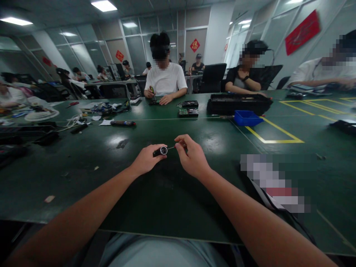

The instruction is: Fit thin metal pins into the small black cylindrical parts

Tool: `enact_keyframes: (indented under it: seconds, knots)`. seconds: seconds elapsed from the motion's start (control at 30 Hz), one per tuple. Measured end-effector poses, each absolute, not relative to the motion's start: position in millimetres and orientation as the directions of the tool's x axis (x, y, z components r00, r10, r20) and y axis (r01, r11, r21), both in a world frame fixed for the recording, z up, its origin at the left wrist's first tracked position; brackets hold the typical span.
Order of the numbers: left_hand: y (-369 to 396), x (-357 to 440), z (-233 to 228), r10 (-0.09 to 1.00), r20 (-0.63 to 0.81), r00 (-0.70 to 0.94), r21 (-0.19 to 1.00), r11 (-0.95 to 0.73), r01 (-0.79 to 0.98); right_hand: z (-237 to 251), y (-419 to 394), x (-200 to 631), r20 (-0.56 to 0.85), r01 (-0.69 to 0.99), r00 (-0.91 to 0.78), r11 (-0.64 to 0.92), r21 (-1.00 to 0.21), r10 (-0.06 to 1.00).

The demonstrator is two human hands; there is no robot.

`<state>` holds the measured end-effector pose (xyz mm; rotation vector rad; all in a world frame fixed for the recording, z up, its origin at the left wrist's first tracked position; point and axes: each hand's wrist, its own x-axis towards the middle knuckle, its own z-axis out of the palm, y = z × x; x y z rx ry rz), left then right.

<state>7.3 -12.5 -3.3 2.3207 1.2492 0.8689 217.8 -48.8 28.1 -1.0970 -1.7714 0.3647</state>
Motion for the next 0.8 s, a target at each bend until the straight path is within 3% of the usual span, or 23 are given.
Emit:
enact_keyframes:
  seconds: [0.23,0.5,0.63,0.8]
  knots:
    - [-15.1,7.1,-0.5,0.842,0.342,0.417,0.571,-0.539,0.619,32.4,-49.6,218.0,0.470,0.616,-0.052,0.399,-0.679,0.881]
    - [-13.2,6.3,-2.3,0.849,0.334,0.410,0.568,-0.528,0.631,33.6,-54.1,216.6,0.477,0.574,-0.123,0.455,-0.681,0.870]
    - [-12.7,6.7,-2.6,0.851,0.328,0.411,0.573,-0.525,0.629,32.2,-52.2,217.3,0.462,0.577,-0.069,0.413,-0.704,0.884]
    - [-13.1,7.2,-0.2,0.854,0.341,0.393,0.586,-0.520,0.621,24.8,-43.8,215.3,0.430,0.349,0.053,0.387,-0.853,0.901]
